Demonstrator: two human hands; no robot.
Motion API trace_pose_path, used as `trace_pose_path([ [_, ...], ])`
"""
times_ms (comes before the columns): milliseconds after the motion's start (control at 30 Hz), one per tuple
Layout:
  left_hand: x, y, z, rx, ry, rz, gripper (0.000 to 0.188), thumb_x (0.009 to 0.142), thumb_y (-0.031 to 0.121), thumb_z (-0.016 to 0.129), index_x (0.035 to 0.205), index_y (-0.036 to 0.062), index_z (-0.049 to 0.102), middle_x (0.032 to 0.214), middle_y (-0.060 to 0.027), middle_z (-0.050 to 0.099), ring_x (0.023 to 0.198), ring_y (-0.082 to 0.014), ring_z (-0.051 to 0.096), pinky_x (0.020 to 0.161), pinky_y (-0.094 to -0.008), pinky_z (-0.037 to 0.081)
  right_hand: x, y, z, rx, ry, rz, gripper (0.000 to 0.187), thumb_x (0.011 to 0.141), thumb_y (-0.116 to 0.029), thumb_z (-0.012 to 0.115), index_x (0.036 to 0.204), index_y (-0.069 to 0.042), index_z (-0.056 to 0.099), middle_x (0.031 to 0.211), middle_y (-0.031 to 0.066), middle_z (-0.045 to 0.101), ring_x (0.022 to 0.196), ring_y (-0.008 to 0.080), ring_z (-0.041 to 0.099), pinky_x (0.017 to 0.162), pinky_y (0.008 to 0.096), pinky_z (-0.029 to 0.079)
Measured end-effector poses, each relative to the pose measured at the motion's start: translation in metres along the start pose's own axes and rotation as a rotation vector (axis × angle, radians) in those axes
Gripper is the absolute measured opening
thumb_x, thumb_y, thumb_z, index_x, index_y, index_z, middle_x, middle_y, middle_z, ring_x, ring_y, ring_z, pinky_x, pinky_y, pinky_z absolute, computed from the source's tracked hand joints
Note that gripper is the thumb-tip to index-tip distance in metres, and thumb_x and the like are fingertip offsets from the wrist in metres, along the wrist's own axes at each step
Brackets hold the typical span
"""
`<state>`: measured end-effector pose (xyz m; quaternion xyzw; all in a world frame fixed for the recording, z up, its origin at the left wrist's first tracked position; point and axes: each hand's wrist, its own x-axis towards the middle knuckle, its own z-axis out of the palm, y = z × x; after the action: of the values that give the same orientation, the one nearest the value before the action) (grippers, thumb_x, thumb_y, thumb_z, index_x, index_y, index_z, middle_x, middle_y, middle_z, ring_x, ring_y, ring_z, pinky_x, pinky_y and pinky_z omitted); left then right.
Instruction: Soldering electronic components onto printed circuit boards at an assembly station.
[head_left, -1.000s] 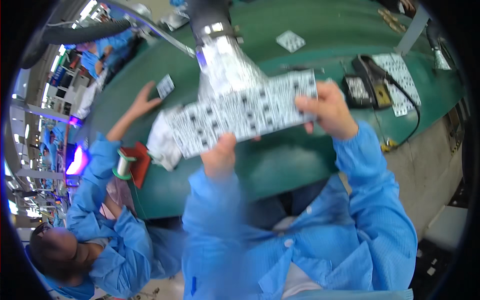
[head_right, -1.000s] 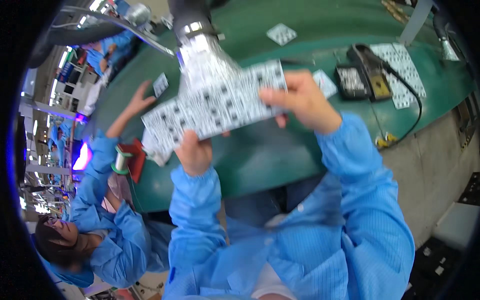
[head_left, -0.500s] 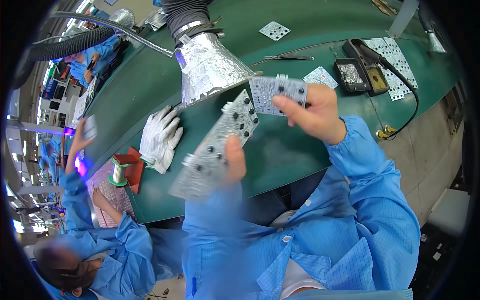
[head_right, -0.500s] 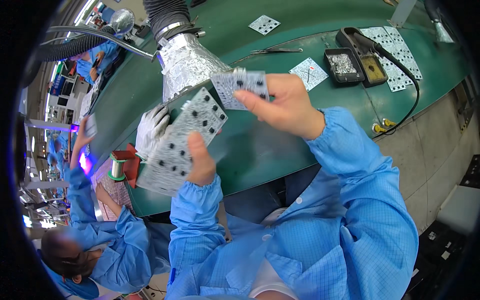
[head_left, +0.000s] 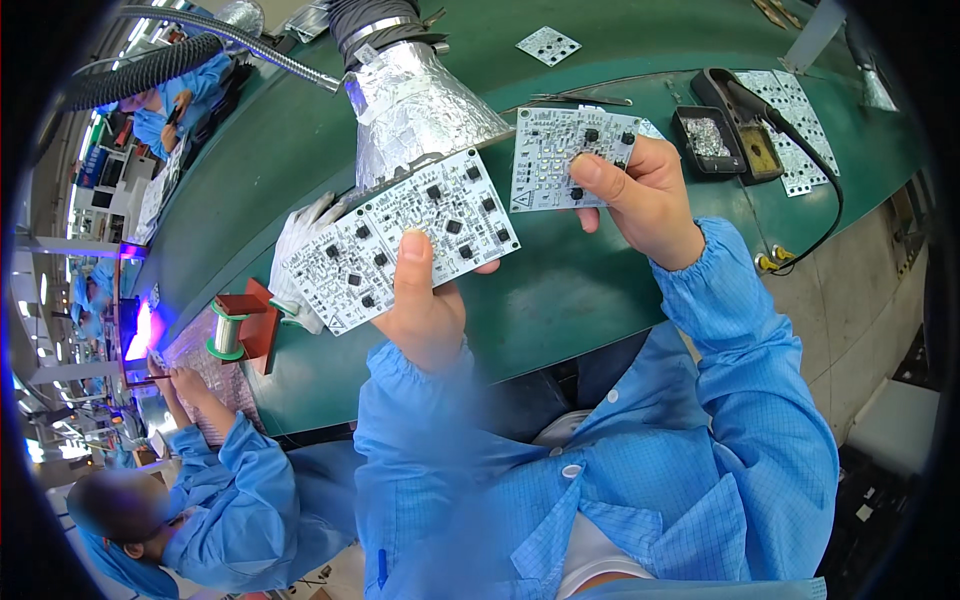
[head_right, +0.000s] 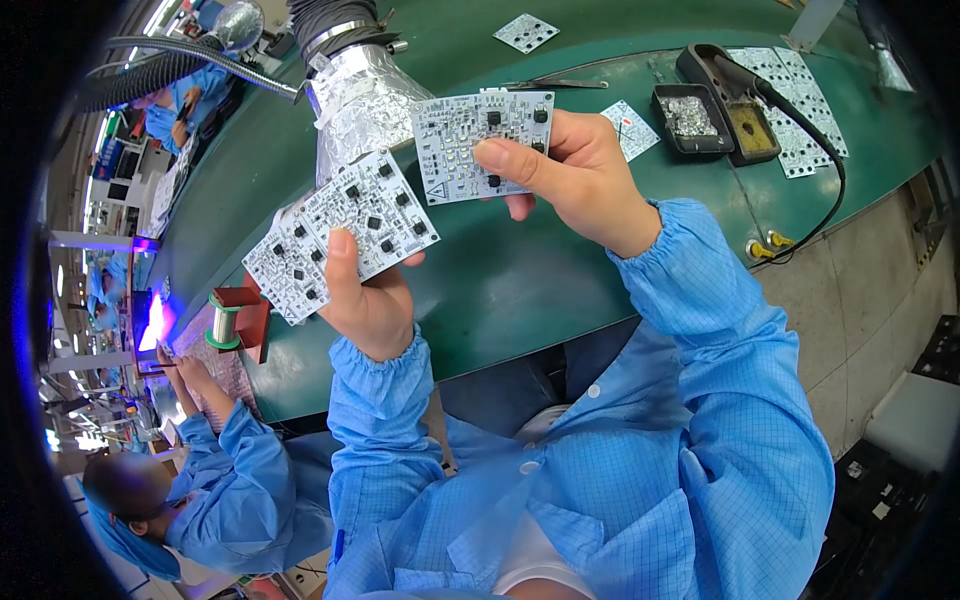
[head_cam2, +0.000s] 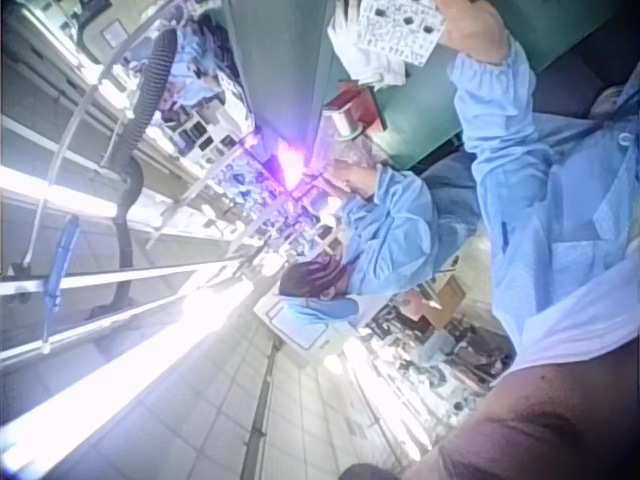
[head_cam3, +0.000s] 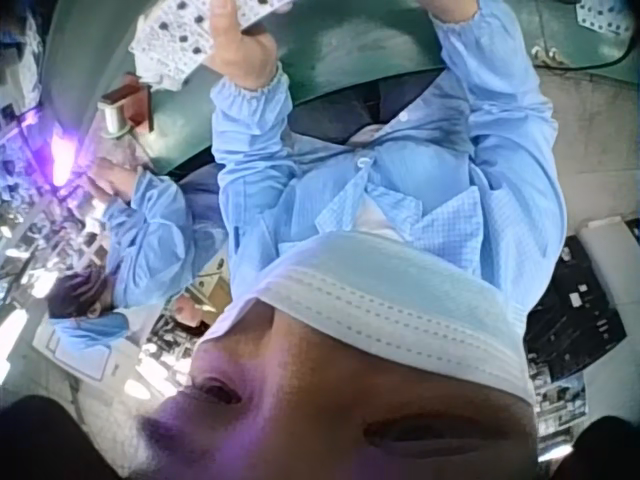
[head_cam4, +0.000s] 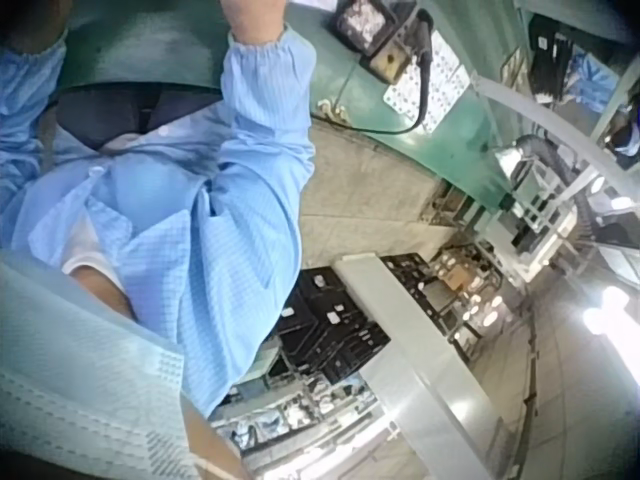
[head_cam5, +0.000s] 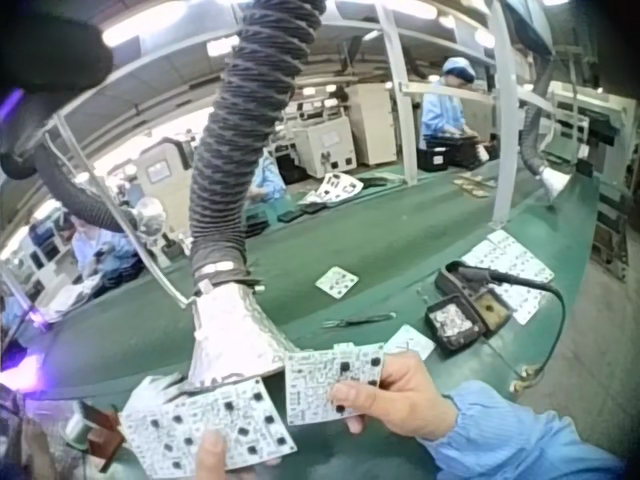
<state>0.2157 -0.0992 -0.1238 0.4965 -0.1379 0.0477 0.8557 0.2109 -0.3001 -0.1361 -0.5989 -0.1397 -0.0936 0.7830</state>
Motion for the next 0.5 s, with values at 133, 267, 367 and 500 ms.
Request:
trace_pose_path([
  [133,0.001,-0.001,0.000,-0.005,-0.028,-0.010,0.046,0.082,0.013,0.052,0.122,-0.0010,0.035,0.105,-0.0187,0.056,0.077,-0.0271,0.062,0.048,-0.0348,0.053,-0.003,0.000,0.003,-0.015,-0.015,-0.043,0.020,0.086,-0.015,0.060,0.097,0.002,0.062,0.085,0.0085,0.064,0.060,0.0110,0.056,0.047,0.0218,0.044],
  [267,0.001,-0.002,-0.002,0.009,0.008,-0.009,0.043,0.083,0.015,0.051,0.120,-0.0025,0.038,0.101,-0.0193,0.057,0.073,-0.0266,0.062,0.045,-0.0332,0.052,-0.004,-0.001,0.004,-0.092,-0.120,-0.184,0.017,0.084,-0.009,0.061,0.096,0.003,0.062,0.085,0.0105,0.064,0.062,0.0121,0.057,0.052,0.0231,0.045],
  [367,0.006,0.000,-0.007,-0.143,0.027,0.022,0.038,0.084,0.017,0.048,0.113,-0.0064,0.043,0.094,-0.0192,0.059,0.064,-0.0244,0.062,0.041,-0.0309,0.051,0.006,0.001,-0.001,-0.612,-0.297,-0.387,0.015,0.084,-0.007,0.062,0.096,0.003,0.062,0.080,0.0080,0.063,0.063,0.0099,0.056,0.054,0.0217,0.044],
  [500,0.006,0.002,-0.010,-0.088,0.008,0.088,0.037,0.084,0.016,0.047,0.113,-0.0062,0.043,0.096,-0.0195,0.059,0.065,-0.0245,0.062,0.041,-0.0304,0.051,0.004,0.003,-0.002,-0.386,-0.170,0.068,0.016,0.084,-0.008,0.061,0.096,0.003,0.062,0.082,0.0070,0.063,0.061,0.0093,0.055,0.050,0.0217,0.044],
])
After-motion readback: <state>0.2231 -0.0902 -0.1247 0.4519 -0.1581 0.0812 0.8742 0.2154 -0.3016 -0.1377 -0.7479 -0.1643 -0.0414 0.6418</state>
